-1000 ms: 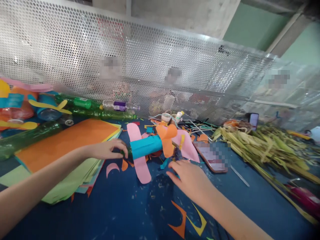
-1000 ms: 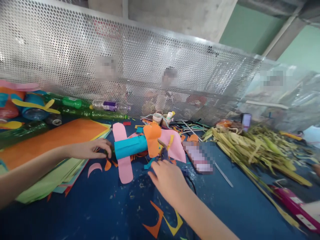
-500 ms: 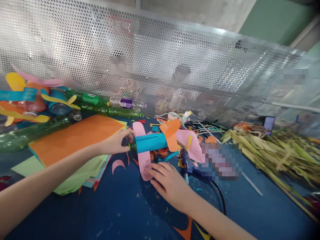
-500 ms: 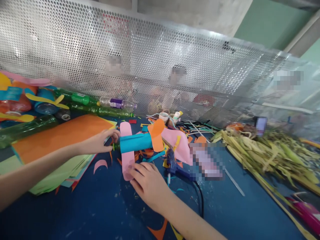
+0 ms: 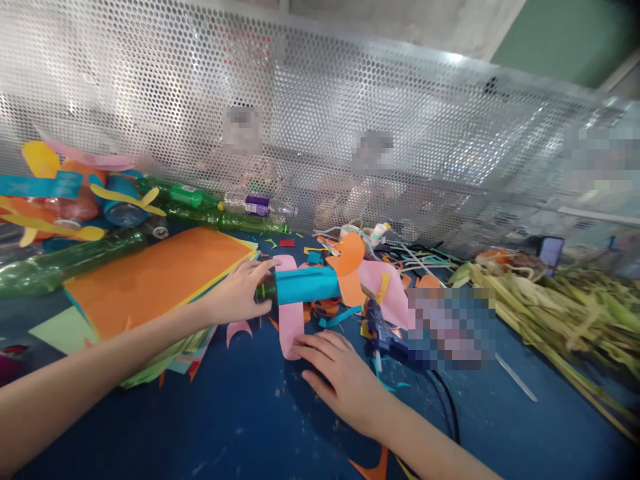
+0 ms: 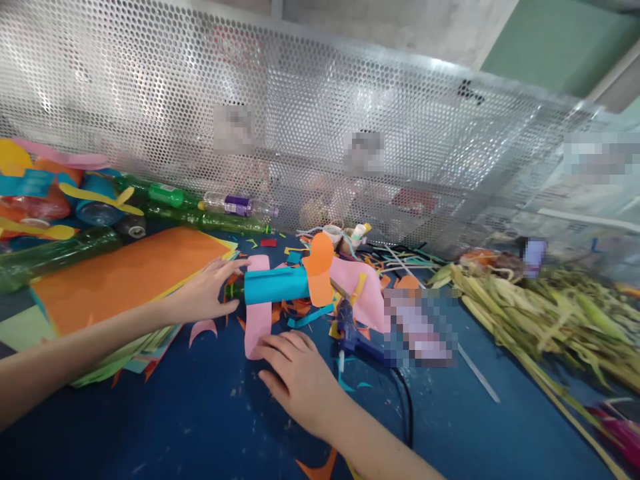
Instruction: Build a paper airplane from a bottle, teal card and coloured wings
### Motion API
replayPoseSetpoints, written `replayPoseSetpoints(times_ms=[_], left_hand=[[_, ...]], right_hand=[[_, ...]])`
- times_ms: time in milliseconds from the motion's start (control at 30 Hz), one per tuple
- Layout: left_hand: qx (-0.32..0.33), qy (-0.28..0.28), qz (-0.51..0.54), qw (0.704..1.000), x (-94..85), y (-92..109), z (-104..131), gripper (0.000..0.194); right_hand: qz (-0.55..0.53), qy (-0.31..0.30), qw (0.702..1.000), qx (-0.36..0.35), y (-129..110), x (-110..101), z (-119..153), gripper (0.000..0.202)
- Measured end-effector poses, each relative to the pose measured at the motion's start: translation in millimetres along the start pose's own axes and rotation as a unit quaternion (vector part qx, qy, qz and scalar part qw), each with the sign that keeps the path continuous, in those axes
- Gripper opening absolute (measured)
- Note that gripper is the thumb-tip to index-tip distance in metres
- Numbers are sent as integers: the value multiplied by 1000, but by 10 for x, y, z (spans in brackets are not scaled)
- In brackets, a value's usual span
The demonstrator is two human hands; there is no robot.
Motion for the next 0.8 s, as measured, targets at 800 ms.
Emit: replayPoseSetpoints(times_ms=[800], left_hand=[[49, 7, -137, 989, 95, 15, -17, 42]], right_hand=[[-31, -1, 999, 16, 17, -11, 4, 33]])
Point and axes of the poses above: each hand's wrist, its own z-axis away from the middle knuckle, its own x-axis out of the palm, y = z × x, the point moved 10 cm from there along -z, towards the middle knuckle, and after that the axes turned 13 degrees about -y, right-handed, at the moved point
